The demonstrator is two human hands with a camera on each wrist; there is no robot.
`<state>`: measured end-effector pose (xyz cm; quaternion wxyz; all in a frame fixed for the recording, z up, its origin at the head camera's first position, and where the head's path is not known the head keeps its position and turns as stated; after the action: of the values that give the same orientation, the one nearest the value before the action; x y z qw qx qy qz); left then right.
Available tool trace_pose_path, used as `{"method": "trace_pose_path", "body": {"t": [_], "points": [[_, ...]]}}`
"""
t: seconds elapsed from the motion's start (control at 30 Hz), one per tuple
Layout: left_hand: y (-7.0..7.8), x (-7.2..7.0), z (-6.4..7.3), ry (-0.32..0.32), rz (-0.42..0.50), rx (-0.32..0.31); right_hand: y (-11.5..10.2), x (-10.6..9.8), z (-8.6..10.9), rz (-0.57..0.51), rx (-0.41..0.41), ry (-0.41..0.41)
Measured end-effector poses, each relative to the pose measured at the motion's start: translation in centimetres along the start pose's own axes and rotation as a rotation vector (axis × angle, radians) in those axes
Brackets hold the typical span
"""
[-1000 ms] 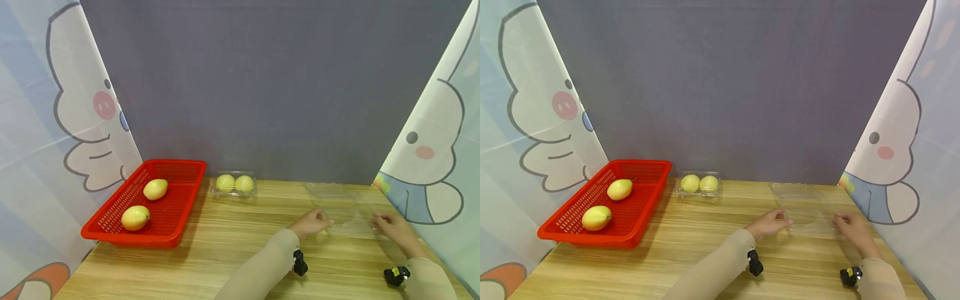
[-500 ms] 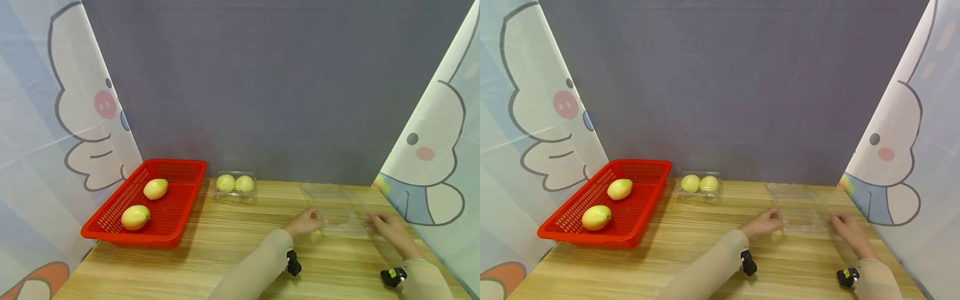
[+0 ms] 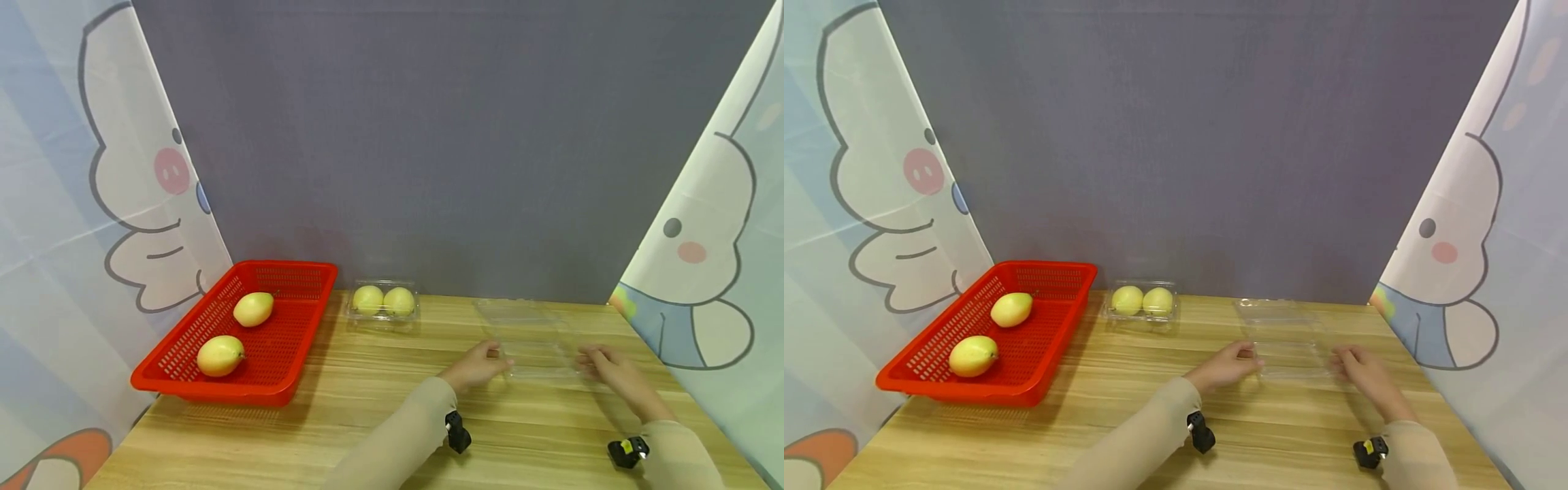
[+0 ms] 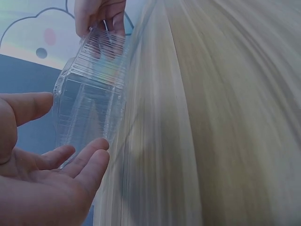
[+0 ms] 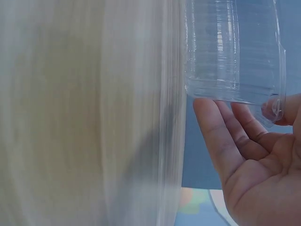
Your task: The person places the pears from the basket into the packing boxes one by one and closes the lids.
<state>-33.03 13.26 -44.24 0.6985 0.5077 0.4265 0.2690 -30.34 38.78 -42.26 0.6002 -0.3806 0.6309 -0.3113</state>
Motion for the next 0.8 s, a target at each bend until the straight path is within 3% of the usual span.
{"method": "trace_pose_path", "body": {"t": [0.43,0.8], "points": [[-1.5,-3.1,1.7,-0.006,0.023,0.027,-1.3,2.8,-0.4,-0.149,-0.019,-0.118],[-2.4,-5.1,2.8,0.003,0.014,0.038,-2.8,4.8,-1.0,-0.185,-0.094,-0.189]]}}
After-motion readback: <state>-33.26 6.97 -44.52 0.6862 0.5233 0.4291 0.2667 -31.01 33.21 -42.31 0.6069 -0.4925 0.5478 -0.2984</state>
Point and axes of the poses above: each hand's wrist, its own z-axis away from the middle knuckle, its own x-axis out of the palm, y = z × x, the point moved 7 cm from there along -z, towards the middle knuckle, and after that the axes turned 4 degrees about -z, right-handed, at the moved point
